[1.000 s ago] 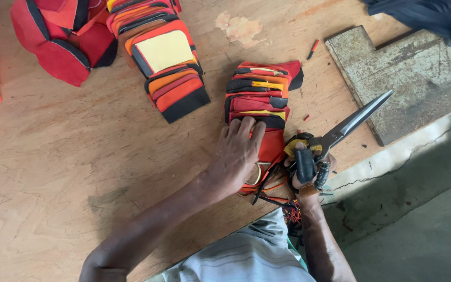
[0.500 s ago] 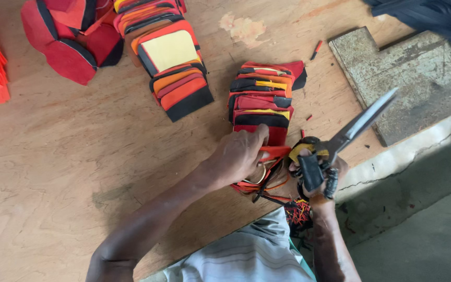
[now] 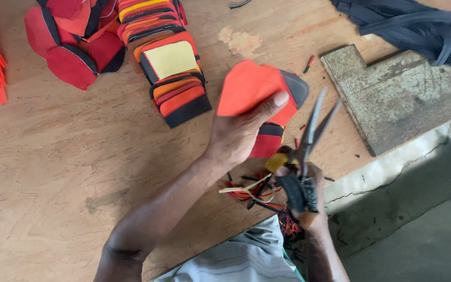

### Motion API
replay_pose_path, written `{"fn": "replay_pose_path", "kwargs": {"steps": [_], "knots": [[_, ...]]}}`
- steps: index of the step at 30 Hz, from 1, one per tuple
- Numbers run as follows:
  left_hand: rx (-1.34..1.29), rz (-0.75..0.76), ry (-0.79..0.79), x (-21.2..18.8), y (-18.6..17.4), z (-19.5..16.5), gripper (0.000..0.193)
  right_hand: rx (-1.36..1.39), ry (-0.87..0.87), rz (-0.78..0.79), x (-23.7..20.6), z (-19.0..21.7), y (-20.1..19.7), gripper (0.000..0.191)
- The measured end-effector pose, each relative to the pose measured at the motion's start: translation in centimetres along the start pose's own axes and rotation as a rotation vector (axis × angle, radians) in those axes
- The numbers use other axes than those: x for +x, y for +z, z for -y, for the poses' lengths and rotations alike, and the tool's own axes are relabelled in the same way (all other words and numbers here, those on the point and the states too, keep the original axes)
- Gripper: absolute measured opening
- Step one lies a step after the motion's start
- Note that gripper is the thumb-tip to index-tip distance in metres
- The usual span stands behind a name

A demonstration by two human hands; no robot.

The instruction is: The person uses shears to trim excess fabric and loose threads from the edges of small multi-colored pouches. They handle each pouch one at a time, rotate it to access different sides, and place the trimmed pieces back into a stack on the table.

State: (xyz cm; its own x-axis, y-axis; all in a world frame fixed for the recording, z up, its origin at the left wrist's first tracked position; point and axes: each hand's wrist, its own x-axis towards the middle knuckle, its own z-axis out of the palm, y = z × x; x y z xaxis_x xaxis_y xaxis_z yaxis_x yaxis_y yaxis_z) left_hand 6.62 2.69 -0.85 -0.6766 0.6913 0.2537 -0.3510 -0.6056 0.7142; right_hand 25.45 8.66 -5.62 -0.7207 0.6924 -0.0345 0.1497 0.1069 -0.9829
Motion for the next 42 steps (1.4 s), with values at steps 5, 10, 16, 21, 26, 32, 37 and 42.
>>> {"fn": "replay_pose_path", "kwargs": {"steps": [5,10,16,21,26,32,37,42], "knots": [[0.058,-0.032,0.082,-0.8,0.4,0.3,0.019,-0.177,0.041,0.025,0.8,1.9,1.4,0.034],[0.155,0.034,0.04,-0.8,0.0,-0.4,0.014,-0.139,0.059,0.0,2.1,3.1,2.0,0.036],[0.159,-0.085,0.08,-0.4,-0.2,-0.6,0.011,-0.196,-0.137,0.076,1.7,3.7,2.5,0.035],[0.264,-0.119,0.134,-0.4,-0.7,-0.1,0.015,-0.247,-0.168,0.108,1.9,3.1,3.1,0.035],[0.23,-0.156,0.199,-0.2,-1.1,0.6,0.008,-0.197,-0.14,0.041,2.3,2.6,3.3,0.036],[0.257,-0.154,0.222,0.2,-1.8,-0.4,0.017,-0.293,-0.158,0.059,2.1,2.7,3.3,0.035],[0.162,-0.197,0.206,0.5,-1.7,-1.0,0.023,-0.255,-0.182,0.135,1.6,1.8,3.8,0.035],[0.128,-0.189,0.22,0.6,-1.5,-1.4,0.028,-0.543,-0.519,0.005,0.9,-0.4,4.5,0.044]]}}
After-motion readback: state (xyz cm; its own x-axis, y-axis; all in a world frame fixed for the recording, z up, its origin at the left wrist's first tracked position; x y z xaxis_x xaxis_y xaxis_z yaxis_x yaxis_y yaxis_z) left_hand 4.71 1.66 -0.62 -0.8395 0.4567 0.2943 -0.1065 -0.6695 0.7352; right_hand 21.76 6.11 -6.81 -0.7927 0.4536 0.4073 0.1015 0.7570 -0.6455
